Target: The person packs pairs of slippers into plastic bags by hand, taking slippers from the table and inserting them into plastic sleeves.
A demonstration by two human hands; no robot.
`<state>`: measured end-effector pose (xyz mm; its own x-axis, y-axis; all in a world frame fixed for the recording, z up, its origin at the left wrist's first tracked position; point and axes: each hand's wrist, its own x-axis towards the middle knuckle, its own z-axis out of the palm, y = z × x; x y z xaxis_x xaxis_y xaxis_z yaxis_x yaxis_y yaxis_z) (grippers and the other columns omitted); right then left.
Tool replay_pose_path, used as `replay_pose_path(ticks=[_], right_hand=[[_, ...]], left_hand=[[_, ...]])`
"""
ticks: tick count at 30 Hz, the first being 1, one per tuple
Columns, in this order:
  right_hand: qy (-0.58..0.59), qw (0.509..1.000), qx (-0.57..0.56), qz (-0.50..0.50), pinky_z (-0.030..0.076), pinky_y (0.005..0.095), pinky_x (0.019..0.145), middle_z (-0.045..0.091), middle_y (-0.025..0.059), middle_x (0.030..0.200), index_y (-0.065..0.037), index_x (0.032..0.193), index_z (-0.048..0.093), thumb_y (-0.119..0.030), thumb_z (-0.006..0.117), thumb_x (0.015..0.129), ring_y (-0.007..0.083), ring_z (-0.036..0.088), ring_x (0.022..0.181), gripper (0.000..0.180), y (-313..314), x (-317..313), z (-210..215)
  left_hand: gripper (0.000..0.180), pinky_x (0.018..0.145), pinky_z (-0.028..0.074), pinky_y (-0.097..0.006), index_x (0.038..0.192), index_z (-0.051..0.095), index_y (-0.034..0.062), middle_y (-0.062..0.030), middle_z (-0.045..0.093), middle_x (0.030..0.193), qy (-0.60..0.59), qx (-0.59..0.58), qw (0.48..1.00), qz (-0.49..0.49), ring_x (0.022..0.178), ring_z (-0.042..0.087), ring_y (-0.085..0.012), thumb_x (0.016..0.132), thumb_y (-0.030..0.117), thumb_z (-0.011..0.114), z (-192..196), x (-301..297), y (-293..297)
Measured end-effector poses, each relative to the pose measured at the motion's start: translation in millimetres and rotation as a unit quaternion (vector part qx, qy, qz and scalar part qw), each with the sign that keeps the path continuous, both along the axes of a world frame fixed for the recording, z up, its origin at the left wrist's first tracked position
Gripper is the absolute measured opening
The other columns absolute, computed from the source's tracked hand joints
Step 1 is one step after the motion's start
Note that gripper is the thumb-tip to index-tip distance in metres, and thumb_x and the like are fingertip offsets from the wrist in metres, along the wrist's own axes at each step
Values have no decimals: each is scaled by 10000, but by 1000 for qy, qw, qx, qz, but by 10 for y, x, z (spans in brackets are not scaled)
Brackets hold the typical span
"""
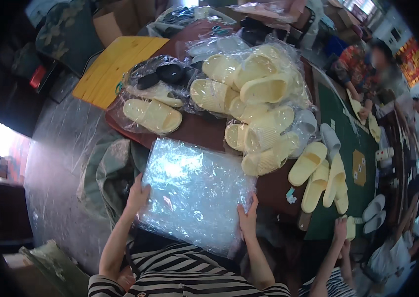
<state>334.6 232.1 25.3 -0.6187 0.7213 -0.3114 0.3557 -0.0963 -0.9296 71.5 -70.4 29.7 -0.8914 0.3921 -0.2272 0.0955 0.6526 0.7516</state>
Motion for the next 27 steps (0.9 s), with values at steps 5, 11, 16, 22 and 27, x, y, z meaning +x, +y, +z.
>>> replay_pose_path(ticks=[5,11,16,22,27], right_hand=[[26,999,25,-13,320,349,1106,424,146,1414,-33,1471,291,-63,647,885,249,422,1293,686,-85,3,-12],[8,994,110,-2,329,357,1105,435,143,1404,-30,1464,303,-80,671,878,247,433,1286,694,-13,90,-199],[-93,986,135,12,324,348,1107,432,127,1410,-19,1455,317,-38,669,865,230,423,1296,687,-252,-111,25],[-63,976,206,25,378,359,1073,509,173,1368,-39,1446,344,-51,675,846,262,498,1256,686,-236,-55,-27],[-100,985,136,-17,385,349,1062,524,180,1364,-41,1458,322,-71,656,870,259,511,1249,677,-428,-153,137]], left_hand=[[729,1019,418,-451,1519,179,-2,-342,461,1370,62,34,997,-42,1238,493,-482,935,168,582,-281,-6,-130],[742,1022,397,-528,1565,188,278,-296,363,1457,17,-74,983,-167,1255,458,-469,936,269,582,-170,-223,-109],[540,1038,380,-503,1323,533,28,-206,465,1382,206,52,948,-236,1255,452,-403,826,181,676,336,-534,31],[597,1156,240,-531,1401,466,36,-187,401,1472,277,16,913,-298,1401,307,-398,903,325,623,-156,-629,597],[707,1194,107,-547,1488,358,53,-166,248,1579,270,-11,908,-320,1470,160,-403,921,412,579,-388,-626,572]])
